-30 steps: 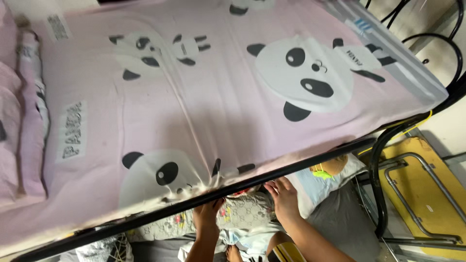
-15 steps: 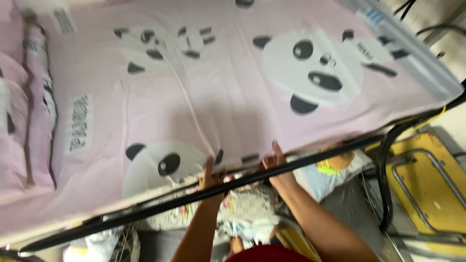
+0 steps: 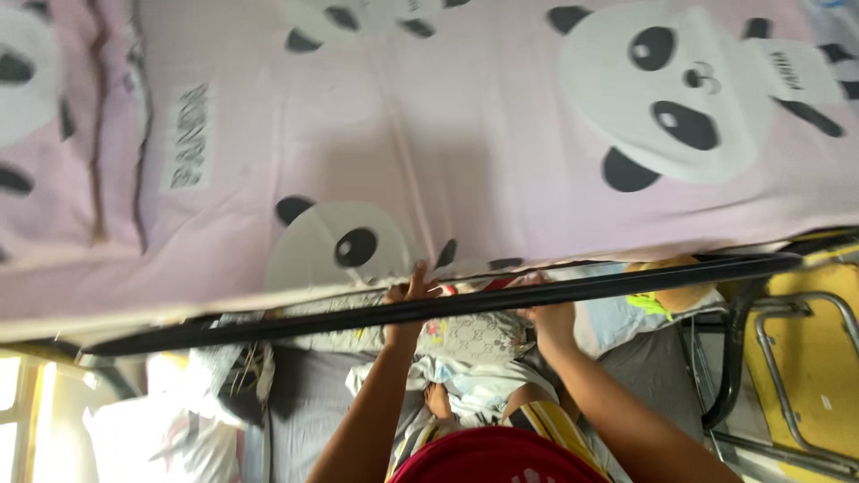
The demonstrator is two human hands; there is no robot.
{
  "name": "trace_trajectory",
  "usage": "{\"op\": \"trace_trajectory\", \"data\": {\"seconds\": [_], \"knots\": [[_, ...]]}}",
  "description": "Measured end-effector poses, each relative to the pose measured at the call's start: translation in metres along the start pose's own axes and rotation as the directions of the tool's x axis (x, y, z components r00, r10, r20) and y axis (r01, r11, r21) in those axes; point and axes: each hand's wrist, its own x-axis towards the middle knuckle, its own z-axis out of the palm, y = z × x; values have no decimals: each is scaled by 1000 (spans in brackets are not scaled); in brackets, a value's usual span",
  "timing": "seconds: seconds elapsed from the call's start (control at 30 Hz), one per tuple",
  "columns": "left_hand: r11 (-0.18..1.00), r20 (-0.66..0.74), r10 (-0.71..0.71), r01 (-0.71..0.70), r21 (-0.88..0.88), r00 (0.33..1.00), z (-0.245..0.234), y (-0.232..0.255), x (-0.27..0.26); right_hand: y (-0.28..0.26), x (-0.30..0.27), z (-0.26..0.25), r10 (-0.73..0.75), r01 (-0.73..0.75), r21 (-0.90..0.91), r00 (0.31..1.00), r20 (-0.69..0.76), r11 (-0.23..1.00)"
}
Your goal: The person straightens a pink panda-themed bedsheet and arranges two matching pillows on a metal-frame bed. They also place a panda plush toy and a pink stuffed animal on the bed and tuck the sheet edges under the mattress.
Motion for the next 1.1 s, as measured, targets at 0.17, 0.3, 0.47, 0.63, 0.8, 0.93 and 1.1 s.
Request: {"op": "trace_trajectory", "data": {"seconds": [0.17,0.3,0.47,0.63,0.8,0.93,1.1], "knots": [[780,-463,585,-306,546,665,-84,-2,4,-4,-129,73,456,375,-768,638,620,519],[943,-487,330,-256,214,808,-139,7,33,-61,-146,159,267,727,-338,217,939,598],[517,194,574,-536,668,796,-219,40,-1,-88,-52,339,106,910,-403,393,914,101],[243,-41,-115,68,968,993,-273,142,-121,-21,-17,408,340,747,-660,642,688,-76],[156,218,317,-277,948,923,-235,250,-146,10,-10,416,49,745,-618,647,761,-251],[-75,100,215,-86,993,971,-211,304,-47,21,3,420,-43,831,-538,538,842,-144],[-197,-61,85,77,977,995,-217,294,44,57,12,428,-117,855,-504,492,863,-122]]}}
